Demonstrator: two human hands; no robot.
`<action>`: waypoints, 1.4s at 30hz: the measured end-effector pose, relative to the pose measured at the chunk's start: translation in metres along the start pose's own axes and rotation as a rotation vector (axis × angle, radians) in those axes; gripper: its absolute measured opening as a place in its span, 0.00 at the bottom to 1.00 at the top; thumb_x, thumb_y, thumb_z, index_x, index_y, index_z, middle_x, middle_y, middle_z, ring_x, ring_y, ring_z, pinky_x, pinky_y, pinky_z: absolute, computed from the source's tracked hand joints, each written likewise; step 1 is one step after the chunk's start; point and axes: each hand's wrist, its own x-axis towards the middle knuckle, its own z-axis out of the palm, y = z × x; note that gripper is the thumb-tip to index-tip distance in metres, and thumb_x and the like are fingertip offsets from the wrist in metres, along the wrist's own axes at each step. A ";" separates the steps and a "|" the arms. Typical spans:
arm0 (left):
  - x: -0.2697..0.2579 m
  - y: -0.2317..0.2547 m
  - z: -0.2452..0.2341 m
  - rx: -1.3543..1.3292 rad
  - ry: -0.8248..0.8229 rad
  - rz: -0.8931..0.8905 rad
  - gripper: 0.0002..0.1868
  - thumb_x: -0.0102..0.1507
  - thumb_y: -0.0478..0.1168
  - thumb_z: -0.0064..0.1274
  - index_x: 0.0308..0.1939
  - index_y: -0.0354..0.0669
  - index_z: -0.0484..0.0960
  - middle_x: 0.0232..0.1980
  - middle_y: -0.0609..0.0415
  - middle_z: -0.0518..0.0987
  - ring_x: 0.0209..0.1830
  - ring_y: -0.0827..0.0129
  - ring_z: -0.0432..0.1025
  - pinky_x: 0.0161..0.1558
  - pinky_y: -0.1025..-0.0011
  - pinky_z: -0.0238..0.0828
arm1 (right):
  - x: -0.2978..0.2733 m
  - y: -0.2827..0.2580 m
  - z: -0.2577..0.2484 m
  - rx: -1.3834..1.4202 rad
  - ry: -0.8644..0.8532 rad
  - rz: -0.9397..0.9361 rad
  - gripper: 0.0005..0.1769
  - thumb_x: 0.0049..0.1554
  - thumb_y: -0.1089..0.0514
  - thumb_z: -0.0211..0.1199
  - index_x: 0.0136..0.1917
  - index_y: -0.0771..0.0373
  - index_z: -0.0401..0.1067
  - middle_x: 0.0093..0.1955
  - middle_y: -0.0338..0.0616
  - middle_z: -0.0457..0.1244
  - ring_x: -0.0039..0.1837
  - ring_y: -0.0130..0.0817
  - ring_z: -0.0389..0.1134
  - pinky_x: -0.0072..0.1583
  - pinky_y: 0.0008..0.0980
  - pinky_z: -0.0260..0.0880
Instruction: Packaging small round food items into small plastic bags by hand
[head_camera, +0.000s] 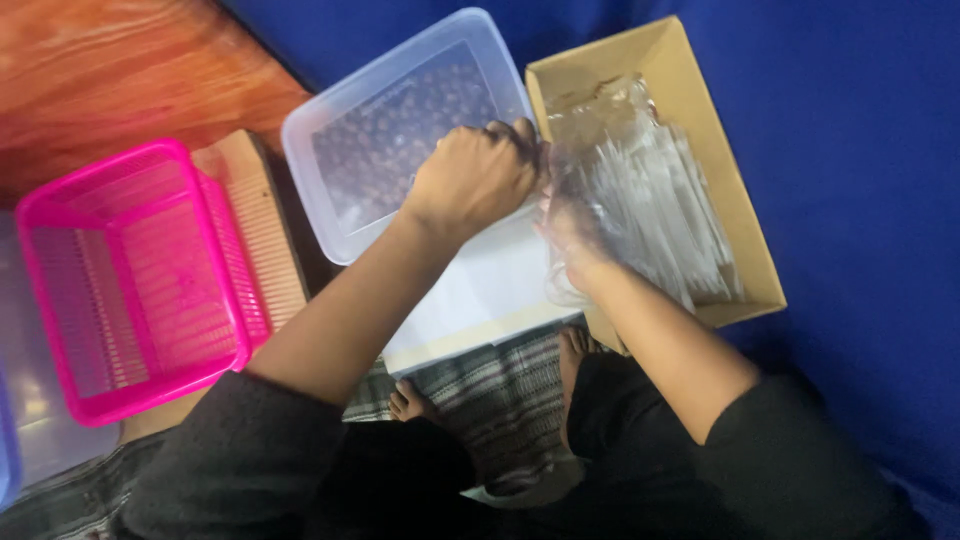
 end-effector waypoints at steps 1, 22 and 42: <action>-0.008 -0.003 -0.023 0.014 -0.001 -0.009 0.13 0.62 0.38 0.38 0.31 0.36 0.77 0.22 0.47 0.73 0.15 0.52 0.74 0.13 0.52 0.69 | 0.011 0.005 0.006 0.002 -0.006 -0.015 0.21 0.64 0.42 0.44 0.54 0.54 0.73 0.52 0.46 0.70 0.52 0.43 0.74 0.53 0.41 0.76; -0.295 0.060 -0.128 0.133 0.876 -1.319 0.24 0.81 0.40 0.25 0.33 0.31 0.62 0.26 0.40 0.67 0.23 0.54 0.59 0.29 0.57 0.49 | -0.129 -0.087 -0.035 0.065 -0.205 -0.393 0.52 0.68 0.44 0.52 0.77 0.41 0.08 0.80 0.50 0.01 0.81 0.38 0.01 0.78 0.53 0.02; -0.268 0.206 -0.034 -1.982 0.561 -1.553 0.22 0.75 0.50 0.28 0.42 0.37 0.71 0.40 0.44 0.78 0.18 0.64 0.72 0.12 0.80 0.51 | -0.118 -0.076 -0.076 -0.889 -0.579 -0.481 0.36 0.65 0.41 0.39 0.83 0.52 0.43 0.84 0.45 0.43 0.83 0.43 0.45 0.78 0.44 0.43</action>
